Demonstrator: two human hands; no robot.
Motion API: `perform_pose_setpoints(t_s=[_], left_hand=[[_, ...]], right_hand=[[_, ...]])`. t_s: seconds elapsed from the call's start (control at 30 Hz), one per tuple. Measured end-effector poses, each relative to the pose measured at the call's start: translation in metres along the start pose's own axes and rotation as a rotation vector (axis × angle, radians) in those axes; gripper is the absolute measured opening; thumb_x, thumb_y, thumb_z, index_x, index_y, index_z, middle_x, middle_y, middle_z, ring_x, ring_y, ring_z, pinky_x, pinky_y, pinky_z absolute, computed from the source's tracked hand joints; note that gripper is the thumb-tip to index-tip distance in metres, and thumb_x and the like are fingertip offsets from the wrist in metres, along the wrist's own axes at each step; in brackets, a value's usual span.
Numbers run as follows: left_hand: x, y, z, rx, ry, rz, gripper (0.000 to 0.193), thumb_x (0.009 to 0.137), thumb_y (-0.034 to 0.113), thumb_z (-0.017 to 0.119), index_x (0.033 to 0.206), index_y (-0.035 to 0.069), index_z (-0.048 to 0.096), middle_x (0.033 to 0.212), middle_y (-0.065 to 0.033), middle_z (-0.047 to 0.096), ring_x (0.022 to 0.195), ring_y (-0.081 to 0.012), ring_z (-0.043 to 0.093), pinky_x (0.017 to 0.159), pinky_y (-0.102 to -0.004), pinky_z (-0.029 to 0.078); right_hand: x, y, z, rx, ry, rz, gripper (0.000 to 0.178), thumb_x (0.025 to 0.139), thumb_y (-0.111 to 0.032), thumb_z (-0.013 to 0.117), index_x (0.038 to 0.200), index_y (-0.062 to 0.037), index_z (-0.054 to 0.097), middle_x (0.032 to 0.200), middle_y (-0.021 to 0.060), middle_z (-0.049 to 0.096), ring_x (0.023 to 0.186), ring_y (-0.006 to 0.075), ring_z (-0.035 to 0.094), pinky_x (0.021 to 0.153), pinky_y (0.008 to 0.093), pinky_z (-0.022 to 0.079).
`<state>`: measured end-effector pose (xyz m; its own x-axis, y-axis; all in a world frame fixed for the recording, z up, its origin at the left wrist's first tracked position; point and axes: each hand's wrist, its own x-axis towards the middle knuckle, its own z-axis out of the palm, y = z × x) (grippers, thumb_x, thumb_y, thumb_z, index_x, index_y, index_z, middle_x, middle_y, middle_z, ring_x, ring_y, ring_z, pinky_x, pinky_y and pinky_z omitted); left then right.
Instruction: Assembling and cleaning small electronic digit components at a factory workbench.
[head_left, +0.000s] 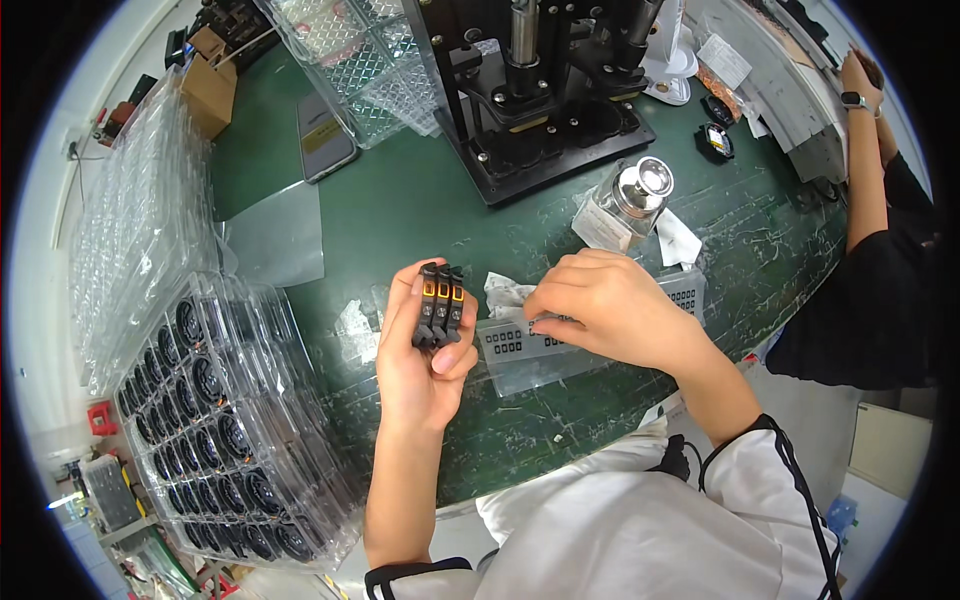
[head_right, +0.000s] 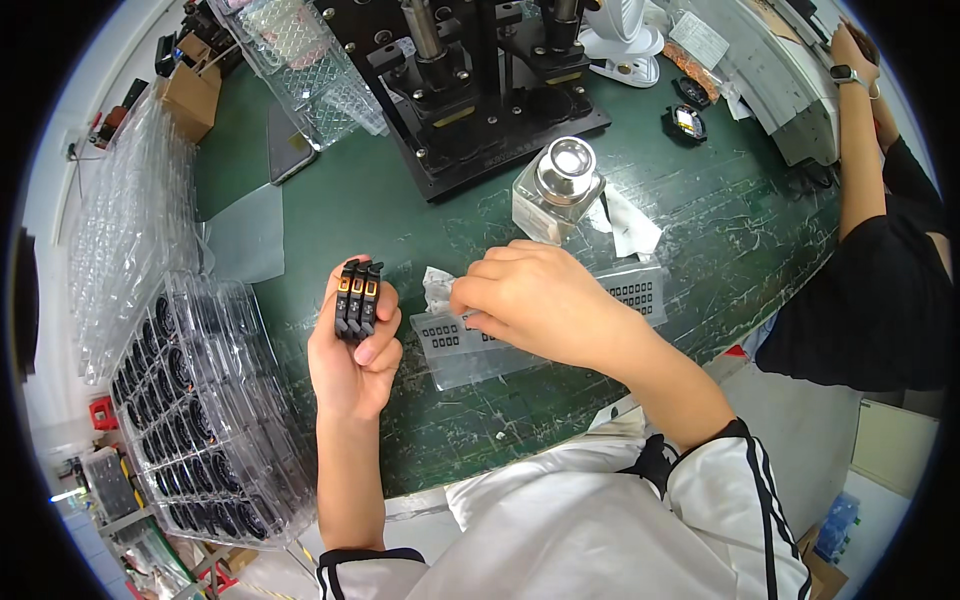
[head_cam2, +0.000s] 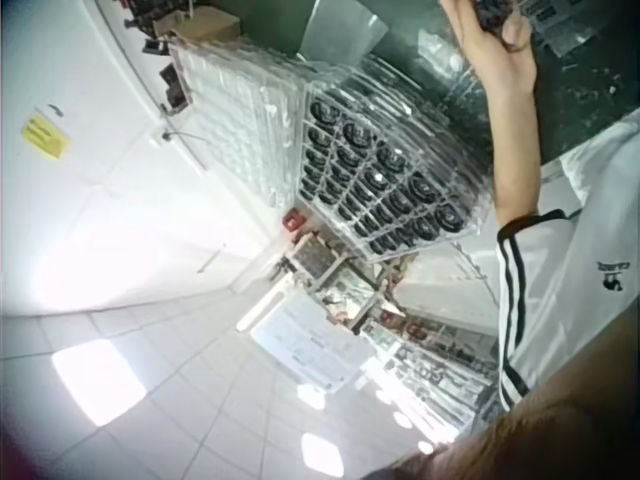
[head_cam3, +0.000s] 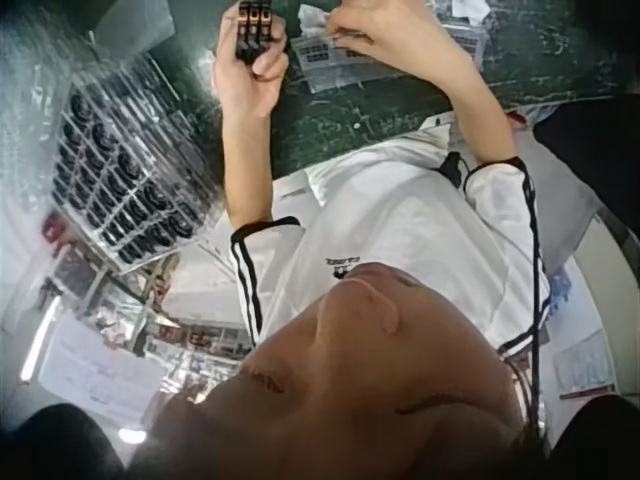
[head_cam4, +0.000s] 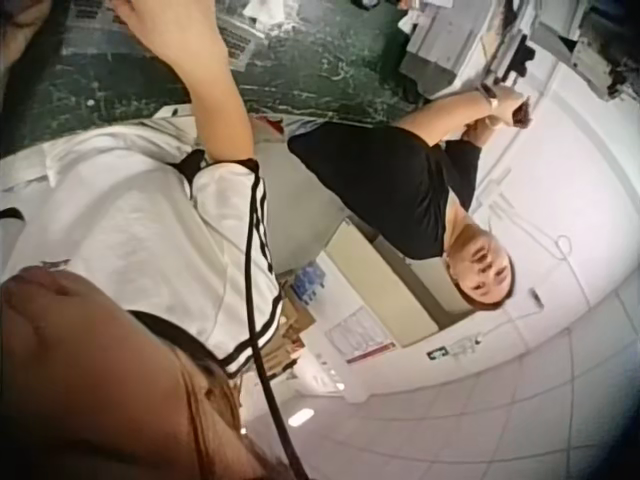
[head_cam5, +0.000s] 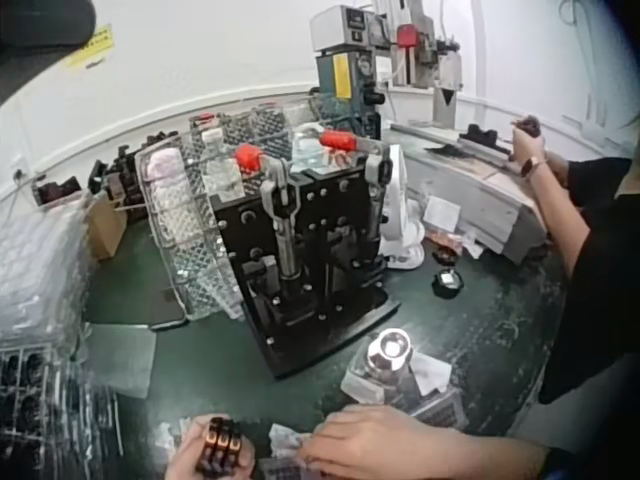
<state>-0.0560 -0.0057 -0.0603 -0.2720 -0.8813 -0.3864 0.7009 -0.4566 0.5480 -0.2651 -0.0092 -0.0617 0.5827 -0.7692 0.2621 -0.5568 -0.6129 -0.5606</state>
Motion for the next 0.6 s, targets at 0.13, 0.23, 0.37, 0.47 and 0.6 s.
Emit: perform_pose_setpoints(t_s=[0.13,0.23,0.37,0.47,0.6], left_hand=[[0.000,-0.002,0.002,0.001,-0.016,-0.015,0.020,0.099,0.023,0.035,0.112,0.013,0.045,0.076,-0.0123,0.053,0.041,-0.0038,0.032,0.035,-0.0165,0.022],[-0.001,-0.004,0.002,0.016,-0.045,-0.020,0.020,0.099,0.024,0.035,0.113,0.013,0.045,0.075,-0.0122,0.052,0.041,-0.0039,0.032,0.035,-0.0163,0.023],[-0.003,-0.005,0.002,0.012,-0.090,-0.040,0.021,0.099,0.024,0.034,0.113,0.014,0.044,0.075,-0.0124,0.051,0.041,-0.0040,0.031,0.035,-0.0160,0.024],[-0.002,-0.007,0.002,-0.041,-0.171,-0.077,0.021,0.099,0.025,0.033,0.114,0.014,0.042,0.073,-0.0148,0.051,0.039,-0.0041,0.029,0.035,-0.0147,0.025],[-0.002,-0.010,0.002,-0.044,-0.313,-0.049,0.026,0.096,0.020,0.037,0.119,0.009,0.041,0.074,-0.0143,0.044,0.040,-0.0050,0.030,0.031,-0.0146,0.026]], right_hand=[[-0.001,-0.004,0.003,-0.107,0.028,-0.010,0.014,0.070,-0.012,0.070,0.079,-0.0092,0.060,0.078,0.0019,0.059,0.075,0.0207,0.058,0.067,0.0325,0.045],[-0.003,-0.008,0.009,-0.315,0.019,0.008,0.012,0.068,-0.011,0.068,0.076,-0.0082,0.059,0.077,0.0016,0.059,0.075,0.0191,0.057,0.068,0.0309,0.044],[-0.004,-0.021,0.018,-0.456,0.096,0.011,0.012,0.062,-0.011,0.061,0.073,-0.0071,0.057,0.076,0.0023,0.058,0.076,0.0185,0.057,0.069,0.0306,0.044],[-0.006,-0.028,0.025,-0.509,0.107,0.089,0.013,0.061,-0.011,0.059,0.073,-0.0056,0.057,0.074,0.0052,0.059,0.072,0.0190,0.057,0.064,0.0296,0.045],[-0.008,-0.034,0.034,-0.606,0.105,0.075,0.015,0.058,-0.012,0.059,0.072,-0.0044,0.056,0.075,0.0073,0.060,0.068,0.0181,0.057,0.060,0.0281,0.044]])
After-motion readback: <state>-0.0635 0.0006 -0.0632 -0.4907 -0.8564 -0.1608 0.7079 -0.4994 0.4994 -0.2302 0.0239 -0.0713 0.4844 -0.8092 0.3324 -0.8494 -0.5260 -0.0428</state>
